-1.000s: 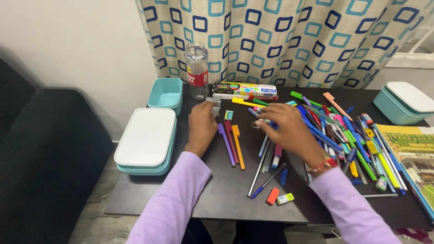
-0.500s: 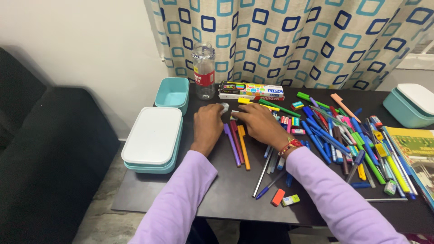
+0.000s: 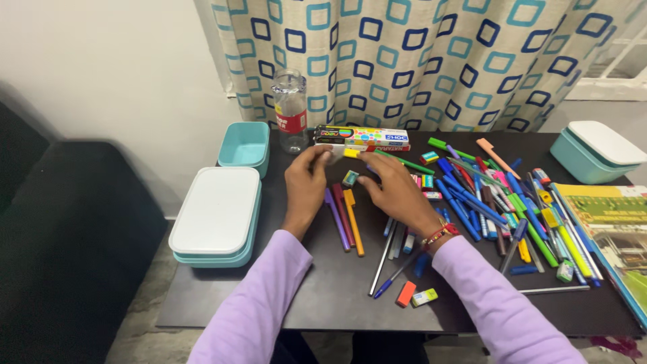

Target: The person sorts a large pile of stationery items on a table, including pens, markers, highlighters, erasers, and sharpeners. They group similar items together by color and type, moving them into neat piles. The person also handles plastic containers and a water bottle, placing them aside to clear space for sorting.

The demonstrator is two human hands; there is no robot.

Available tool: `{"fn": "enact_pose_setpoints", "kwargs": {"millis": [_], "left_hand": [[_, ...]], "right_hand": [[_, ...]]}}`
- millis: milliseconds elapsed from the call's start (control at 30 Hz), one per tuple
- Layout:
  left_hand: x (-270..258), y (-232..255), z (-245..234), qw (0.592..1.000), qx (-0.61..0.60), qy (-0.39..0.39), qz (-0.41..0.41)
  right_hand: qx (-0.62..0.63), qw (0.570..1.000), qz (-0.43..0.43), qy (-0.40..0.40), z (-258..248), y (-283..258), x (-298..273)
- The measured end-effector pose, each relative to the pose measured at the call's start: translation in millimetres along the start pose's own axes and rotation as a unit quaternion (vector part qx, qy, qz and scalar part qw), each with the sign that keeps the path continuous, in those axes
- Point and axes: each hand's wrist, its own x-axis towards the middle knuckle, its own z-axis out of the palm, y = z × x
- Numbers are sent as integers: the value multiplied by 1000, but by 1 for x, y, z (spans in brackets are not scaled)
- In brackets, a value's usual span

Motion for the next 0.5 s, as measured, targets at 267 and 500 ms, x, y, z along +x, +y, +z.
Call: {"fn": "enact_pose_setpoints", "kwargs": {"millis": [267, 500], "left_hand": [[-9, -7, 25, 890, -385, -88, -228], [-15, 7, 31, 865, -414, -141, -245]], "right_hand": [[295, 928, 222, 47, 6, -7, 9], [413, 875, 252, 32, -7, 4, 1]]}}
